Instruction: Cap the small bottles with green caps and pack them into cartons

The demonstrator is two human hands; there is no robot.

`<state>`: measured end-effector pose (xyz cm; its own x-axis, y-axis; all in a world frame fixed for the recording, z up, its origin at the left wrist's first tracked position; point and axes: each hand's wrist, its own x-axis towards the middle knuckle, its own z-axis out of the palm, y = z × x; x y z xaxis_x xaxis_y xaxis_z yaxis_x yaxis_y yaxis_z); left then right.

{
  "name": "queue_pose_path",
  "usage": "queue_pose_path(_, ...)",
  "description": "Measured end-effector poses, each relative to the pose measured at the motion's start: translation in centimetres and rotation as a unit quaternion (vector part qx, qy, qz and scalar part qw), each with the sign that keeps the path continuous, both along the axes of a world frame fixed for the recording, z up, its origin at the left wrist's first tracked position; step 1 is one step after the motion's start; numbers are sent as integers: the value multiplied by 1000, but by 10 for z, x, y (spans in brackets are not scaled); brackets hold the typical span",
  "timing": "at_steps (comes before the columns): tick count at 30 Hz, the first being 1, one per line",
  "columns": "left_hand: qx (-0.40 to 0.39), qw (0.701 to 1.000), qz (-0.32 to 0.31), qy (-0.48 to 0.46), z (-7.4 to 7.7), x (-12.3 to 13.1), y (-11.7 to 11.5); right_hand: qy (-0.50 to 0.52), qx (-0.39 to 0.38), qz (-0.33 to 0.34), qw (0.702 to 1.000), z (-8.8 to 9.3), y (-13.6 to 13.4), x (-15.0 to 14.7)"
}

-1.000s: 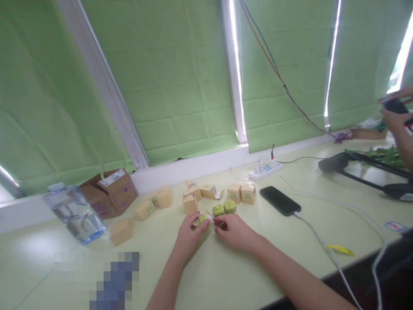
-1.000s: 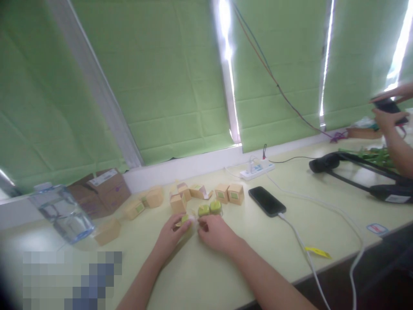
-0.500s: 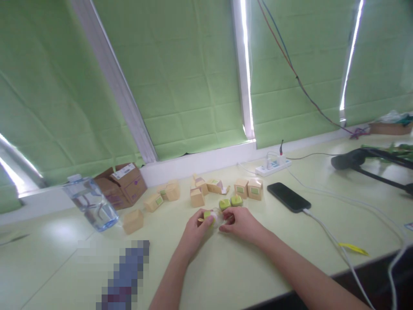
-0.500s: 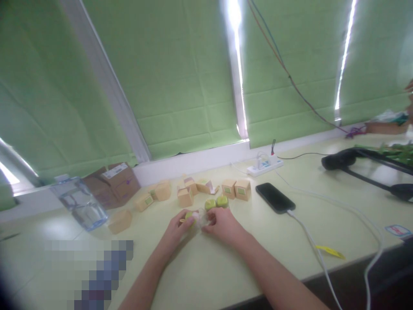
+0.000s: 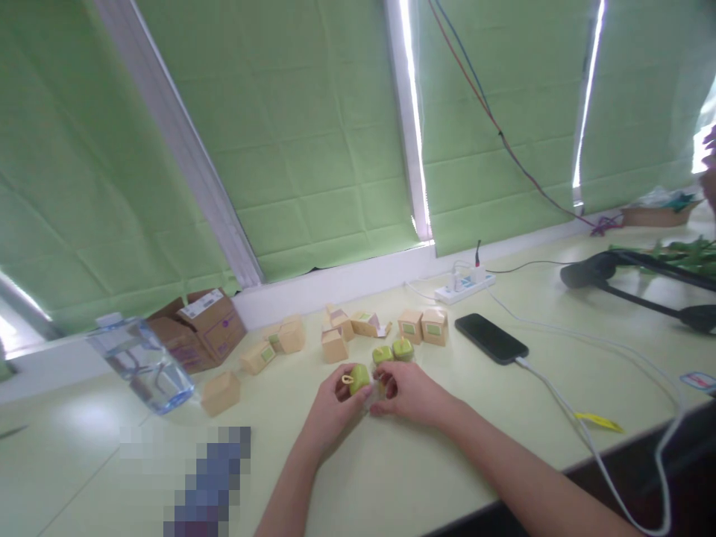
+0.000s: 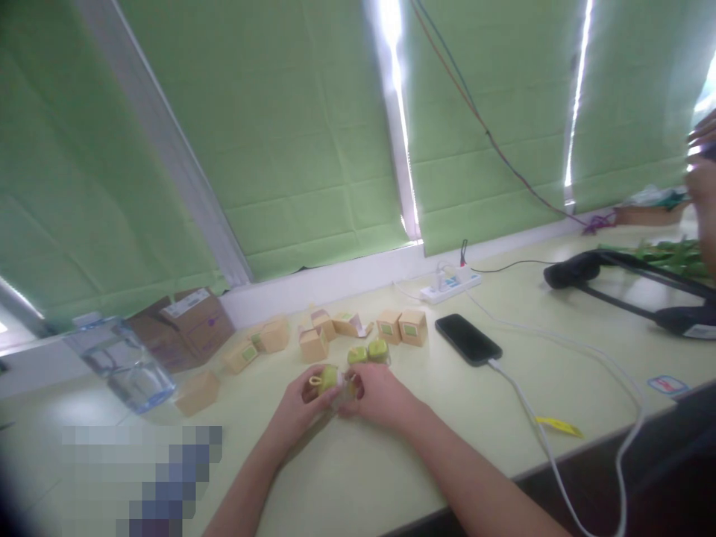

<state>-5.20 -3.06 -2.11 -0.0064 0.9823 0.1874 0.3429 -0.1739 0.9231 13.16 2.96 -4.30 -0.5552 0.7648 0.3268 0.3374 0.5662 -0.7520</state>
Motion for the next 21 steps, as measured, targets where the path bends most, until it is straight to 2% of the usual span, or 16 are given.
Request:
queue_pose_path(4,-9,999,-37,-39,4,0,0,22,-8,12,1000,6,-3,3)
queue_pose_path(10,-8,998,-17,-67,9,-4,-1,77,28,7,997,12,-5,5)
queue_pose_path(16,26,998,-36,-53,6,-7,1,101,40,3,994,12,-4,5)
queue_pose_path(21,14,998,-12,-55,5,-8,4,115,41,6,992,14,-2,5)
